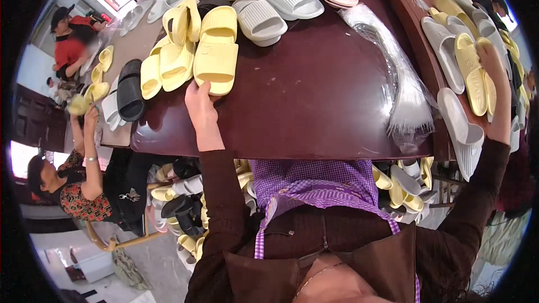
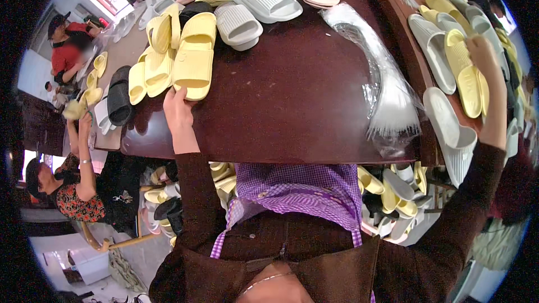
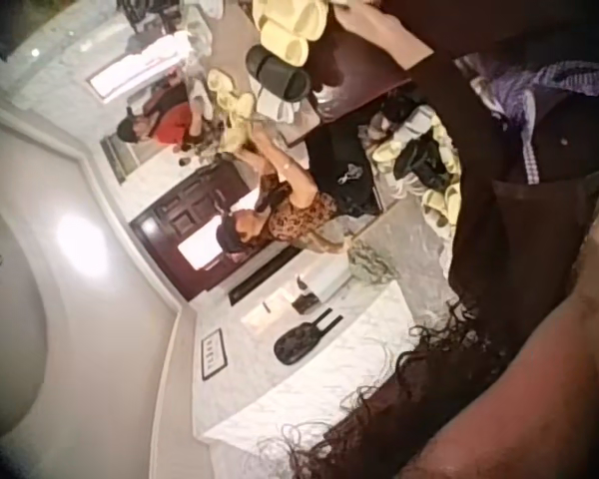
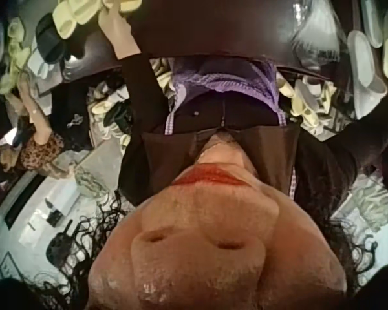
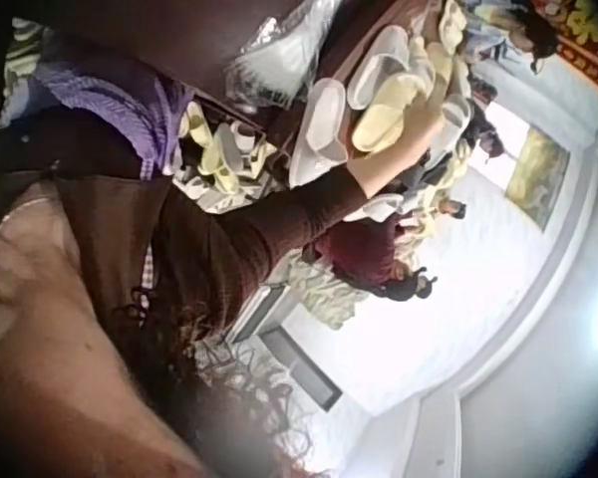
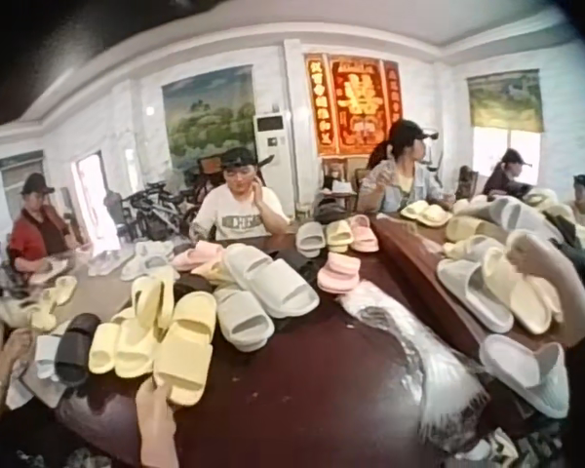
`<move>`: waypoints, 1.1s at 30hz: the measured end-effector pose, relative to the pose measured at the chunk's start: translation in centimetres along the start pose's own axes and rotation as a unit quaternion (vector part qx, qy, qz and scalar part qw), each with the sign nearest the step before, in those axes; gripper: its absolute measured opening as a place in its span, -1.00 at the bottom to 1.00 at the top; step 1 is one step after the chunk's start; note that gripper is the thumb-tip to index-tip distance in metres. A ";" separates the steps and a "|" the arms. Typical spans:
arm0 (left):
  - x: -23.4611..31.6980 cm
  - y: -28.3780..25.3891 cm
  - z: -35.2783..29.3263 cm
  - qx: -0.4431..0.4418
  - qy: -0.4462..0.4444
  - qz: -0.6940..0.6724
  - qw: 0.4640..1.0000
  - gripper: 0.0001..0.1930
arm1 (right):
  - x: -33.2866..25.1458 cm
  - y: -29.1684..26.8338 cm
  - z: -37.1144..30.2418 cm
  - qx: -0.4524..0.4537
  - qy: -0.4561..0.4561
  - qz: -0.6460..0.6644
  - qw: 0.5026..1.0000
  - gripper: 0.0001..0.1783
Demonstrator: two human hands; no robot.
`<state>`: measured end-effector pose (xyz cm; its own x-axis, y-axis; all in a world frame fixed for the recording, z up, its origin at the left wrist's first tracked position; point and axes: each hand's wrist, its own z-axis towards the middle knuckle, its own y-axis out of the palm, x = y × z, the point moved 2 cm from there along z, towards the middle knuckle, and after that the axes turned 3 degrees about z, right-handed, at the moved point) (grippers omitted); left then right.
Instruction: The person connects pairs of slippers by threading and fastening plastic ties through them by hand, sets them aside, and adjusts the buckle on their apron.
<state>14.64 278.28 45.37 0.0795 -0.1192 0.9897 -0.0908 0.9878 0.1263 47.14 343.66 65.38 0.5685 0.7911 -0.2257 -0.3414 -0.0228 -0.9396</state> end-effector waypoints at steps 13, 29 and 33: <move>-0.2 11.2 -17.1 -0.170 -0.199 -0.345 0.901 -0.66 | -34.6 20.1 -17.7 -0.361 -0.044 0.511 0.779 -0.48; 0.8 3.0 -7.4 -0.137 -0.075 -0.018 0.988 -0.73 | -26.3 20.0 -20.2 -0.307 0.120 0.671 0.664 -0.55; 0.6 5.1 -6.7 -0.210 -0.157 -0.075 0.962 -0.74 | -25.7 19.6 -20.9 -0.280 0.115 0.700 0.647 -0.55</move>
<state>20.85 283.91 46.19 -0.2500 -0.2228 0.9423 0.3122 0.9027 0.2962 41.51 310.06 47.41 0.1142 -0.3556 -0.9276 -0.3539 -0.8871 0.2964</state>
